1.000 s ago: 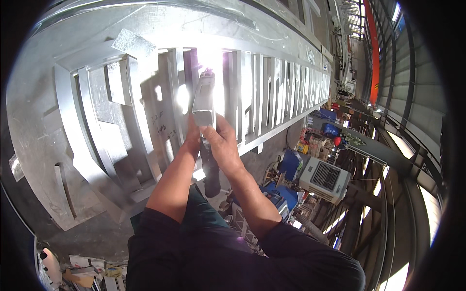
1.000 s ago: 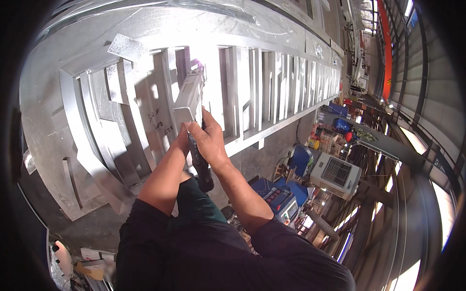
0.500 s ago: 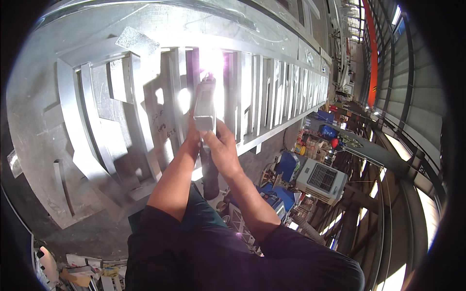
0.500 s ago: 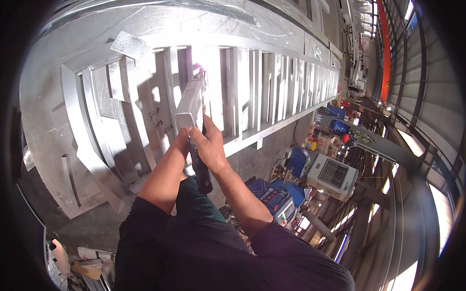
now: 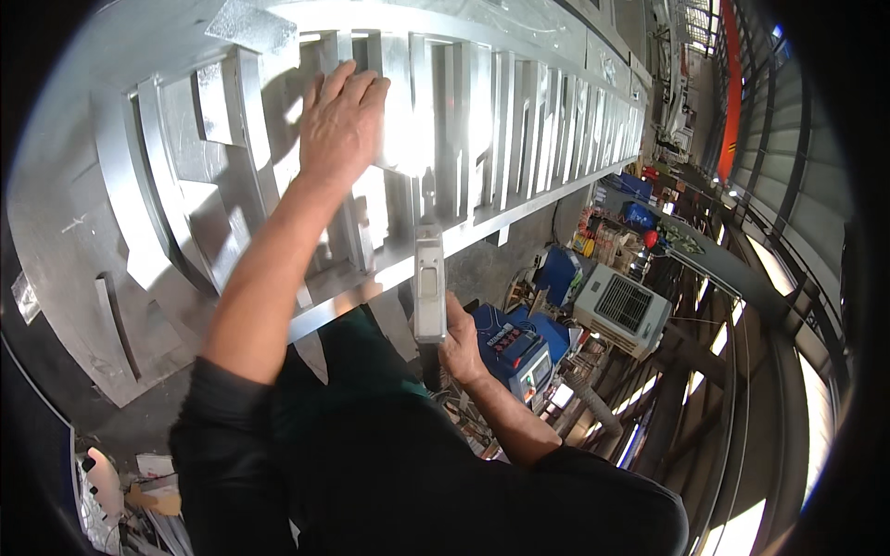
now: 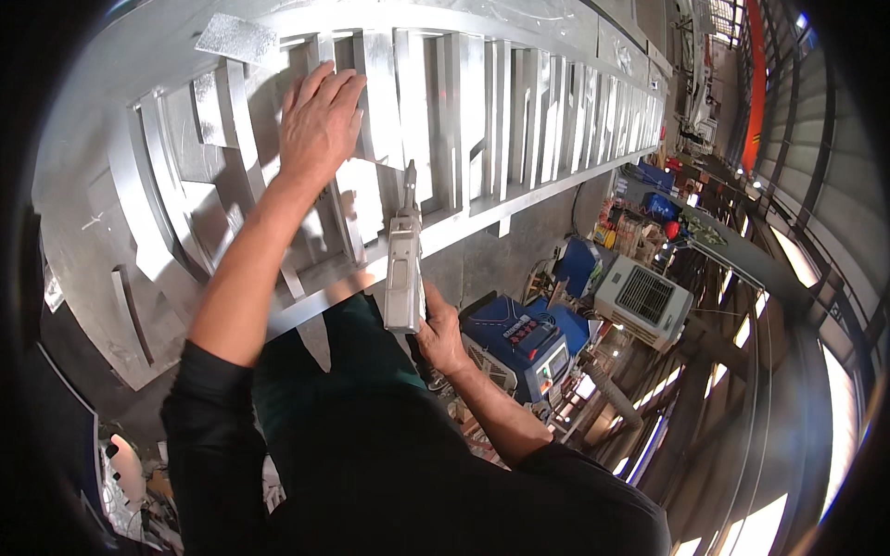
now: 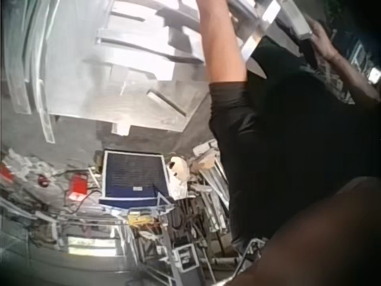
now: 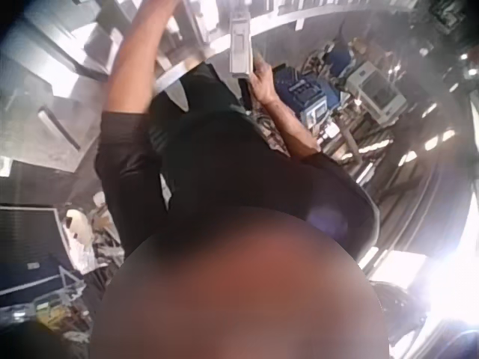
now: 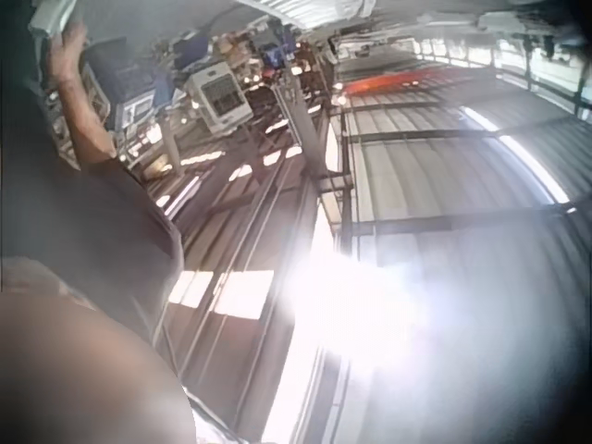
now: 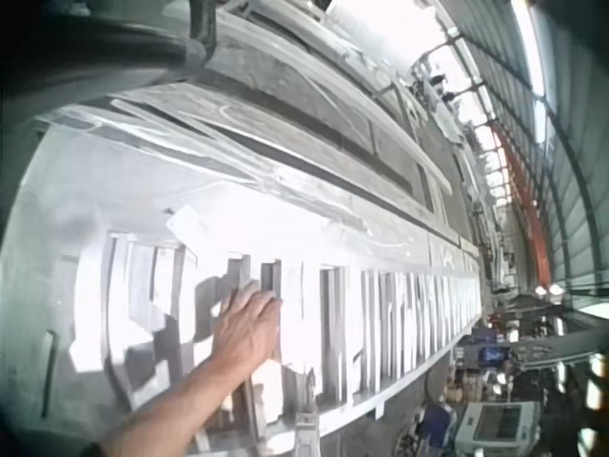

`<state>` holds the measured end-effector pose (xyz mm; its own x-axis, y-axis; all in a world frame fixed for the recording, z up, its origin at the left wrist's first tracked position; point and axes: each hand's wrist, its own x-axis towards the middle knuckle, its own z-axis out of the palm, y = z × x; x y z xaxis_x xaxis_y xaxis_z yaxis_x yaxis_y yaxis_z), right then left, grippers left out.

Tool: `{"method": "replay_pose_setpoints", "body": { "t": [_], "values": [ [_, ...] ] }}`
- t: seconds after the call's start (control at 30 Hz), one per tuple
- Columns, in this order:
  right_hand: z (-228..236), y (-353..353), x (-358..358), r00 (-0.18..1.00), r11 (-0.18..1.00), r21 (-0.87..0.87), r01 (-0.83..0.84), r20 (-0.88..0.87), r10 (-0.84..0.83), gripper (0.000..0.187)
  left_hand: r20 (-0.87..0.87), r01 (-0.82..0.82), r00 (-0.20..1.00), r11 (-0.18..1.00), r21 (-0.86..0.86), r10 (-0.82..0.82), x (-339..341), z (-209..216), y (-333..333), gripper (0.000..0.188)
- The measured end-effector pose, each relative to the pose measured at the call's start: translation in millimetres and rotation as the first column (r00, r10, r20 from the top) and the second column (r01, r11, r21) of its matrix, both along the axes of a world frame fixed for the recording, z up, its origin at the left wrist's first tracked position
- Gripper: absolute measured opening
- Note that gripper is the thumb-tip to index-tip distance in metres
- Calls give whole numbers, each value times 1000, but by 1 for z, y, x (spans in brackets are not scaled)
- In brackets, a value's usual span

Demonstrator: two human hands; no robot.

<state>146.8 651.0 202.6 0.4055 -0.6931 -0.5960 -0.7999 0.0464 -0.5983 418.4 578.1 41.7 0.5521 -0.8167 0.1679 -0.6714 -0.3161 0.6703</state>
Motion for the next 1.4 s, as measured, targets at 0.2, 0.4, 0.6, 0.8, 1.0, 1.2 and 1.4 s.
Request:
{"method": "replay_pose_setpoints", "body": {
  "t": [0.2, 0.4, 0.6, 0.8, 1.0, 1.2, 1.4],
  "values": [
    [-9, 15, -10, 999, 1000, 7, 10, -43, -9, 42, 19, 160, 986, 980, 122, -164, -4, -15, 10, 64],
    [-17, 15, -1, 999, 998, 52, 46, -8, -46, 53, -8, 140, 990, 976, 166, -141, -14, -14, 1, 78],
    [-23, 7, 9, 999, 999, 6, 38, 7, -38, 71, 23, 128, 991, 976, 174, -134, -16, -18, -2, 77],
    [-25, 3, 12, 998, 998, 17, 58, 37, -59, 76, 57, 71, 995, 982, 177, -83, -22, -20, -3, 78],
    [-29, 7, 13, 996, 996, 28, 80, 47, -81, 62, 58, 66, 995, 982, 175, -77, -21, -20, -2, 77],
    [-33, 5, 12, 998, 999, -20, 42, 56, -41, 59, 58, 62, 995, 980, 191, -75, -21, -19, -2, 76],
    [-37, 1, 14, 995, 997, 4, 80, 56, -80, 64, -8, 71, 997, 987, 142, -71, -20, -15, 0, 51]
  ]
}}
